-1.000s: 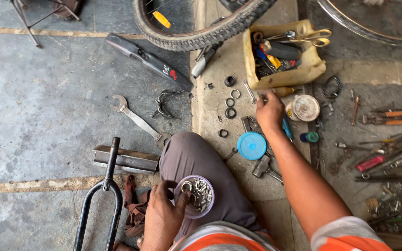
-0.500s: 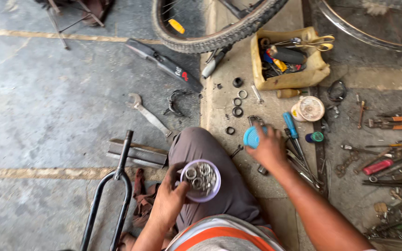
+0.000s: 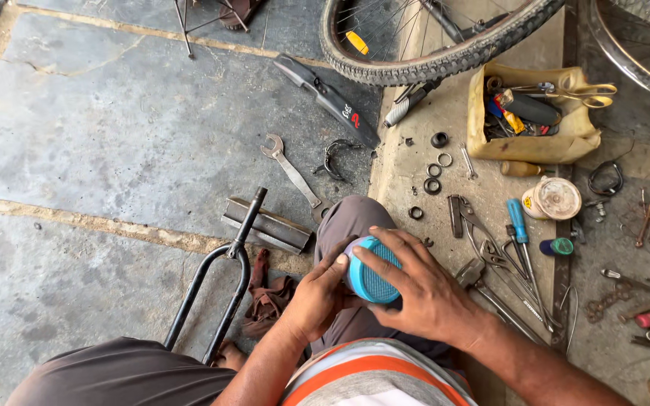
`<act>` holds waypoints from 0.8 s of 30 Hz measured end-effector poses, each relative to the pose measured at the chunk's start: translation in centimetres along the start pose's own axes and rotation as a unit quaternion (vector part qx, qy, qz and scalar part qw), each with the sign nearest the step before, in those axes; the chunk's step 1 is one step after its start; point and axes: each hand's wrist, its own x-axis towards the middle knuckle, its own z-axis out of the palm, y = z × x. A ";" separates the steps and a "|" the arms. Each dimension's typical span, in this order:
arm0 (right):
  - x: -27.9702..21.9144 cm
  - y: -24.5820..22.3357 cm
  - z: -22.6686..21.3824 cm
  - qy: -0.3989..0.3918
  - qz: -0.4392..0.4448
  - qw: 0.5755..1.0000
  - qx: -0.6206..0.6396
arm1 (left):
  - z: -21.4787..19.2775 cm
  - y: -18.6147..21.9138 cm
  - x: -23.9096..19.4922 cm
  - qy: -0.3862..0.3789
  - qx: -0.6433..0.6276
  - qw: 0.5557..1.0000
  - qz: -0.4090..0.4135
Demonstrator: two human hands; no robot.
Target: The person cleans small bicycle parts with a cloth, then inserts a bearing into the bicycle fork and tightens it with a wrench. The person also handles a small container of parts and applies grease to the fork.
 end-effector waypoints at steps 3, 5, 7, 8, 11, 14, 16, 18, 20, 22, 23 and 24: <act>-0.9 0.4 0.2 -0.011 -0.062 0.997 -0.035 | -0.2 -0.1 -0.3 -0.002 0.070 0.998 0.006; -1.6 0.6 0.1 0.006 -0.070 0.996 -0.046 | 0.2 -0.9 -0.8 0.009 0.069 0.997 0.031; -2.0 0.7 0.5 0.055 -0.061 0.996 -0.037 | 0.3 -1.6 -0.5 0.010 0.091 0.994 0.053; -2.5 0.4 0.6 0.059 -0.025 0.998 -0.024 | 0.0 -1.9 -0.4 0.011 0.112 0.992 0.063; -3.7 -0.1 1.2 0.087 0.040 0.995 0.029 | -1.8 -2.3 -0.6 -0.007 0.411 0.861 0.299; -5.2 -0.2 1.8 0.136 0.016 0.987 0.080 | -1.4 -3.0 1.1 0.026 0.145 0.984 0.100; -6.1 0.0 2.3 0.153 -0.031 0.985 0.072 | -1.0 -3.4 2.1 0.028 -0.024 0.999 -0.040; -6.9 0.5 2.3 0.131 0.019 0.989 0.068 | -0.7 -3.8 2.5 -0.026 0.048 0.998 0.037; -7.4 0.5 2.4 0.126 0.092 0.981 0.114 | -0.2 -4.0 2.8 -0.021 0.283 0.936 0.208; -7.1 0.3 2.4 0.137 0.187 0.951 0.203 | 0.5 -3.9 2.9 -0.026 0.416 0.853 0.313; -6.9 0.9 2.0 0.118 0.201 0.949 0.212 | 0.7 -3.5 2.9 -0.033 0.440 0.832 0.338; -6.9 1.4 1.6 0.097 0.218 0.945 0.225 | 0.8 -3.3 2.9 -0.039 0.463 0.810 0.357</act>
